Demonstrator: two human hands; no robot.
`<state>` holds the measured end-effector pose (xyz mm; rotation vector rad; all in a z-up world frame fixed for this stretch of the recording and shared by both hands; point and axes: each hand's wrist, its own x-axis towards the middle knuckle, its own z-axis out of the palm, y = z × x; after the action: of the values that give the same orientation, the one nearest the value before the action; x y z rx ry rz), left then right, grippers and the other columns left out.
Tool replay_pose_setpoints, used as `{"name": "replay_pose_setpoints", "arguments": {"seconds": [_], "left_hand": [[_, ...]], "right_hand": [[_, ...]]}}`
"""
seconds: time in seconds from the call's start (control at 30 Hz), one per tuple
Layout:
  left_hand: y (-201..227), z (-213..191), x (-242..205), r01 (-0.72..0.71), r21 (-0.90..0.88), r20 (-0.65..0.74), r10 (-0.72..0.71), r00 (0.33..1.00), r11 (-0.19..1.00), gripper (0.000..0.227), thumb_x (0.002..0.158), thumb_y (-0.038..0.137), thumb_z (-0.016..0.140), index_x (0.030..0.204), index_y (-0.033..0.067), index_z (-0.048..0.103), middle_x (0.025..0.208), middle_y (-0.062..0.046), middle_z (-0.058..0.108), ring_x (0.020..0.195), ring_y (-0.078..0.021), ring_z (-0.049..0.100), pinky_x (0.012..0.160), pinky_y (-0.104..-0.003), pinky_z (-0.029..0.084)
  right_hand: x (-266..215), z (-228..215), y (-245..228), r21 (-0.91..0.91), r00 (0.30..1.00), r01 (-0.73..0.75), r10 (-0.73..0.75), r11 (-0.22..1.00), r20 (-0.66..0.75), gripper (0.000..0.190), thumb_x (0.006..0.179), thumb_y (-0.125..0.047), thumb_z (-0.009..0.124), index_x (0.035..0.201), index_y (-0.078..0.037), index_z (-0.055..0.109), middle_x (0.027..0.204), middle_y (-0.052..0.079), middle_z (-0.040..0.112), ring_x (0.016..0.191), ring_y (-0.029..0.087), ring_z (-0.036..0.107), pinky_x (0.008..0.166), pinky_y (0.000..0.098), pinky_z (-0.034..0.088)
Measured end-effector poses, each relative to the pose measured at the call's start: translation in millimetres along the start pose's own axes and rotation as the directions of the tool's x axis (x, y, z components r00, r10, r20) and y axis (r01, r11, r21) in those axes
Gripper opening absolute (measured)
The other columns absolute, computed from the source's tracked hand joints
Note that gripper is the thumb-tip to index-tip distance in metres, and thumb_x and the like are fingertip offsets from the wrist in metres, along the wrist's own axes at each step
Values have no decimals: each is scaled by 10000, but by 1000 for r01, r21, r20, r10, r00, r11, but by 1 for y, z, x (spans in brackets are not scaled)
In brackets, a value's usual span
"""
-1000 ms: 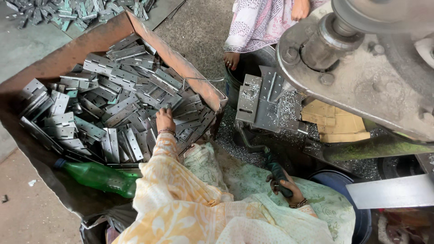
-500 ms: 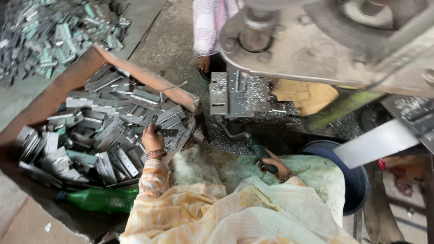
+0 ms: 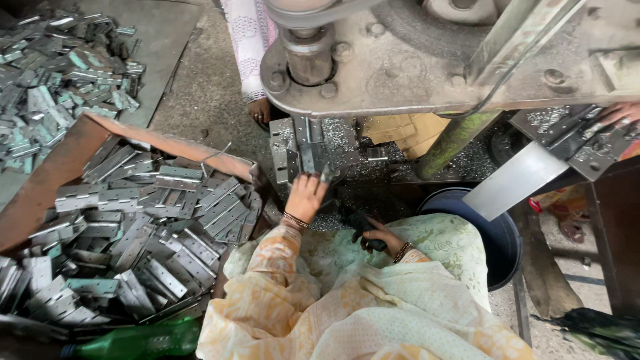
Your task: The person repeatedly picks up metal brackets from a bin, places them into a press machine, and operates the press to process them. The processed brackets are then removed and placed back into the bin.
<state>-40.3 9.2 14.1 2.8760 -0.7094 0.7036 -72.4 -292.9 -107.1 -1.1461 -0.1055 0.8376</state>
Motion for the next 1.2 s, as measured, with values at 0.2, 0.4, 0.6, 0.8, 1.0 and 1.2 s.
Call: {"name": "replay_pose_setpoints", "arguments": {"seconds": [0.2,0.4,0.6,0.8,1.0,1.2], "left_hand": [[17,51,5,122,-29,130,-118,984,992,495,951,197,559,1441,129,552,1513,-173,459,1385,-384,428,1231,-605,226],[8,39,2,271,157,346,-310,885,950,634,942,272,508,1538,77,414,1621,-184,323,1518,-411,235,1220,-646,71],[22,48,11,88,361,411,-243,878,929,562,996,209,458,1515,-4,448,1549,-302,389,1405,-461,429,1214,-664,85],[13,46,35,3,378,572,-236,785,926,512,1051,216,427,1481,-56,486,1500,-314,445,1376,-467,472,1211,-704,119],[0,49,51,64,358,561,-270,783,931,491,1047,230,423,1485,10,472,1568,-262,367,1430,-445,402,1211,-669,91],[-9,48,54,55,327,623,-259,738,943,523,1019,185,438,1534,103,410,1621,-223,269,1473,-415,321,1203,-671,45]], "right_hand": [[-3,1,-2,-39,998,-36,34,999,-47,820,862,-262,699,1566,-23,352,1128,111,681,873,159,660,710,302,562],[-7,14,-20,-107,991,97,-86,989,100,820,871,-303,687,1564,13,386,1098,156,709,838,142,641,729,275,552],[-9,15,-18,-81,997,46,-41,996,61,794,856,-272,672,1551,-21,381,1067,152,708,757,137,640,655,274,542],[3,7,-21,-442,998,-5,-25,897,-61,814,851,-269,746,1549,-6,420,1074,167,711,813,186,667,703,364,576],[8,55,-46,-931,930,-353,-76,96,-361,816,772,-233,782,1471,-61,396,1043,254,713,978,430,686,865,518,559],[20,74,-48,-873,869,-485,-79,56,-488,688,780,-202,777,1385,-82,473,1006,203,727,971,397,708,832,519,576]]}}
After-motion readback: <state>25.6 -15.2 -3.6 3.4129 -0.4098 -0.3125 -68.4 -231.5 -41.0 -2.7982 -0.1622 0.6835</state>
